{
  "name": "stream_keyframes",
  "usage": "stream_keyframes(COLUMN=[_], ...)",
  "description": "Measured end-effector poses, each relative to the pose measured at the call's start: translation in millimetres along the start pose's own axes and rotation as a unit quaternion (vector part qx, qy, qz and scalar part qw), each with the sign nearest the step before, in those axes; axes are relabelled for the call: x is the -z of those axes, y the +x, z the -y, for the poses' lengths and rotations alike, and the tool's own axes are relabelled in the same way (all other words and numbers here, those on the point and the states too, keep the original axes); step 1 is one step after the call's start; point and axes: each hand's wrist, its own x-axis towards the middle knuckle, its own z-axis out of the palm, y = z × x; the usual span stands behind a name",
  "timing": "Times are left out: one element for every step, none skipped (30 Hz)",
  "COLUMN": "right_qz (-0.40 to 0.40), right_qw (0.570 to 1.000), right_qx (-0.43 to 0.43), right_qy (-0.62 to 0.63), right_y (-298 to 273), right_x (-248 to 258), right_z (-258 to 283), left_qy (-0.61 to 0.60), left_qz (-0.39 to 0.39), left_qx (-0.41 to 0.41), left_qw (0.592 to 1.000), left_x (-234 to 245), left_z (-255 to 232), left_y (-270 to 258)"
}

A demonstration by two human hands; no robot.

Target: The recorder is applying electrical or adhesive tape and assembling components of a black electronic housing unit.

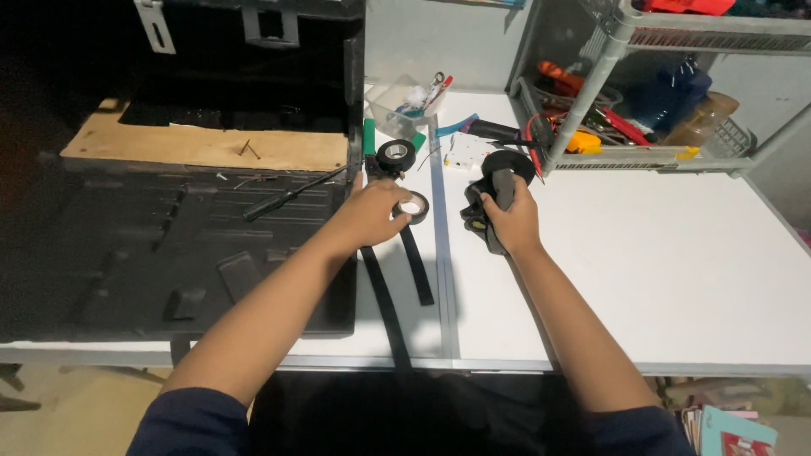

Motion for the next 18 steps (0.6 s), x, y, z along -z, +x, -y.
stream_keyframes(right_qz=[-0.001, -0.004, -0.007, -0.007, -0.006, -0.005, -0.005, -0.018, -0.033, -0.033, -0.044, -0.055, -0.057, -0.058, -0.058, -0.058, -0.024, 0.009], right_qw=[1.000, 1.000, 1.000, 1.000, 0.999, 0.998, 0.998, 0.996, 0.994, 0.994, 0.990, 0.984, 0.984, 0.983, 0.981, 0.982, 0.990, 0.995], right_qx=[-0.001, -0.004, -0.009, -0.010, -0.018, -0.026, -0.025, -0.025, -0.025, -0.024, -0.037, -0.050, -0.050, -0.022, 0.005, 0.004, -0.001, -0.007], right_qy=[0.001, -0.002, -0.006, -0.007, -0.032, -0.058, -0.058, -0.079, -0.099, -0.099, -0.132, -0.165, -0.163, -0.172, -0.183, -0.182, -0.138, -0.094], right_y=[1, 1, 1, 2, 2, 3, 3, 4, 5, 3, 1, 0, -2, -3, -7, -10, -14, -18], right_x=[-1, -2, -2, -4, -5, -7, -10, -14, -18, -22, -27, -32, -34, -36, -38, -35, -32, -28], right_z=[-1, -2, -4, -5, -6, -7, -6, -5, -5, -2, 1, 4, 7, 10, 13, 22, 32, 41], left_qy=[0.001, 0.011, 0.020, 0.019, 0.020, 0.021, 0.021, 0.020, 0.020, 0.021, 0.016, 0.011, 0.013, 0.004, -0.006, -0.006, -0.020, -0.035], left_qz=[0.001, 0.007, 0.013, 0.014, -0.002, -0.018, -0.018, -0.023, -0.028, -0.028, -0.015, -0.002, -0.003, -0.002, 0.000, 0.001, -0.009, -0.019], left_qx=[0.000, -0.014, -0.028, -0.028, -0.034, -0.039, -0.039, -0.028, -0.018, -0.018, -0.006, 0.007, 0.006, 0.002, -0.001, -0.001, -0.015, -0.029], left_qw=[1.000, 1.000, 0.999, 0.999, 0.999, 0.999, 0.999, 0.999, 0.999, 0.999, 1.000, 1.000, 1.000, 1.000, 1.000, 1.000, 1.000, 0.999], left_x=[-3, -6, -10, -13, -17, -21, -21, -20, -19, -17, -14, -11, -10, -9, -9, -7, -6, -5], left_z=[2, 5, 7, 8, 8, 9, 7, 4, 2, -1, -3, -5, -4, -4, -3, -4, -5, -7], left_y=[-1, -1, -3, -4, -5, -6, -6, -7, -6, -7, -9, -10, -10, -9, -10, -11, -12, -13])
